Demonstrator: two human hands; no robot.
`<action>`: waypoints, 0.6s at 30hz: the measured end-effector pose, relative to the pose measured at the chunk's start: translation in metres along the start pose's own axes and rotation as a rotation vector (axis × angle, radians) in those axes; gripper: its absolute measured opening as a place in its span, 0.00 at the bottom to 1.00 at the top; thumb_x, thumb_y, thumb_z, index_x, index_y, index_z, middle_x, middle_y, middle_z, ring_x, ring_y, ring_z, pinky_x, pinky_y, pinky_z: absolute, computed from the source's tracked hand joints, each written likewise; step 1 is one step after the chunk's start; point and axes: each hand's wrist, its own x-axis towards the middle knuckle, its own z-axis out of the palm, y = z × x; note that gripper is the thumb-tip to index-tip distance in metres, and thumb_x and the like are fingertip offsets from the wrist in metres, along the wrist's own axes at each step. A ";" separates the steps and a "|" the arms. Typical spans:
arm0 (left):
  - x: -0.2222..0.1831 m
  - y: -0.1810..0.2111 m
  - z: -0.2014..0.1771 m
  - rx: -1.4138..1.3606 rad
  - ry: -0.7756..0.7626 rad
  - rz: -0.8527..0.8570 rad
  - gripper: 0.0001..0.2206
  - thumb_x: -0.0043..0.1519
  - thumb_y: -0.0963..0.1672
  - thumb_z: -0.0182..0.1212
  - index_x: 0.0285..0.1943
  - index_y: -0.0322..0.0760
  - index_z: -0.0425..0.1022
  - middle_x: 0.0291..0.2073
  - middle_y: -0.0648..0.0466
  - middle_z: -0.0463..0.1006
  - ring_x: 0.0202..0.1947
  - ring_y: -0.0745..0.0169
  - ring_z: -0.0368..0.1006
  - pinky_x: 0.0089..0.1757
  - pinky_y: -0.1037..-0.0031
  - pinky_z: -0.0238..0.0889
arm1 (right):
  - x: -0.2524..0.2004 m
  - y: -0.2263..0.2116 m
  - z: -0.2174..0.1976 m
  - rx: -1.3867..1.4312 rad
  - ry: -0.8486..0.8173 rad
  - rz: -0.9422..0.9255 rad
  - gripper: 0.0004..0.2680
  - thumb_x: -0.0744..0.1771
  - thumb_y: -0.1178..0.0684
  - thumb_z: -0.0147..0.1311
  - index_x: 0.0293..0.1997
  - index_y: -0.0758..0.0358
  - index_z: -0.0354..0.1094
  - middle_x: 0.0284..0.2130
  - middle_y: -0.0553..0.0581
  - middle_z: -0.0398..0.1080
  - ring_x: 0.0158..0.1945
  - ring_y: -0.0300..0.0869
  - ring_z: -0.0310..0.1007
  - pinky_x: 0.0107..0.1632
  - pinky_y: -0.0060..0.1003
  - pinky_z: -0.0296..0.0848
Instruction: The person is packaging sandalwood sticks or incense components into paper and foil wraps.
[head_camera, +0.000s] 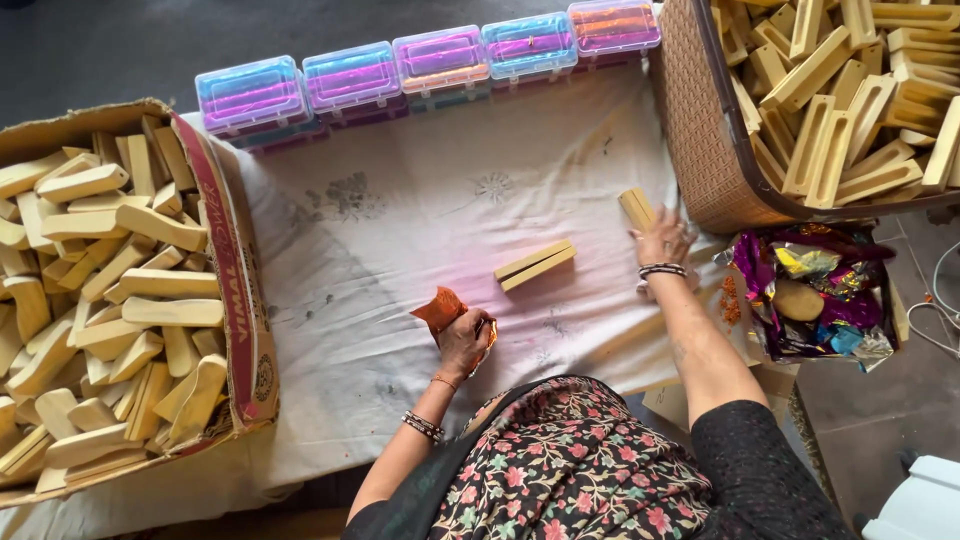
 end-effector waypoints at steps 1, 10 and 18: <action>0.002 0.001 0.000 -0.001 0.005 -0.002 0.05 0.60 0.44 0.61 0.41 0.41 0.78 0.34 0.52 0.82 0.36 0.53 0.80 0.38 0.64 0.71 | -0.002 -0.014 0.002 0.000 0.002 -0.006 0.23 0.62 0.36 0.59 0.58 0.61 0.67 0.55 0.63 0.68 0.58 0.56 0.70 0.55 0.58 0.70; 0.018 0.013 -0.011 -0.009 -0.101 -0.154 0.05 0.60 0.45 0.62 0.39 0.40 0.79 0.32 0.50 0.81 0.33 0.51 0.79 0.36 0.63 0.71 | -0.061 -0.111 -0.012 0.272 0.127 -0.948 0.24 0.58 0.41 0.58 0.59 0.57 0.68 0.54 0.57 0.71 0.59 0.53 0.69 0.57 0.58 0.61; 0.051 0.007 -0.012 0.151 -0.061 0.215 0.03 0.56 0.41 0.62 0.35 0.38 0.76 0.41 0.49 0.79 0.52 0.46 0.71 0.52 0.60 0.66 | -0.052 -0.014 0.061 0.099 0.025 -0.382 0.11 0.66 0.52 0.53 0.54 0.55 0.70 0.45 0.59 0.71 0.47 0.54 0.74 0.47 0.51 0.72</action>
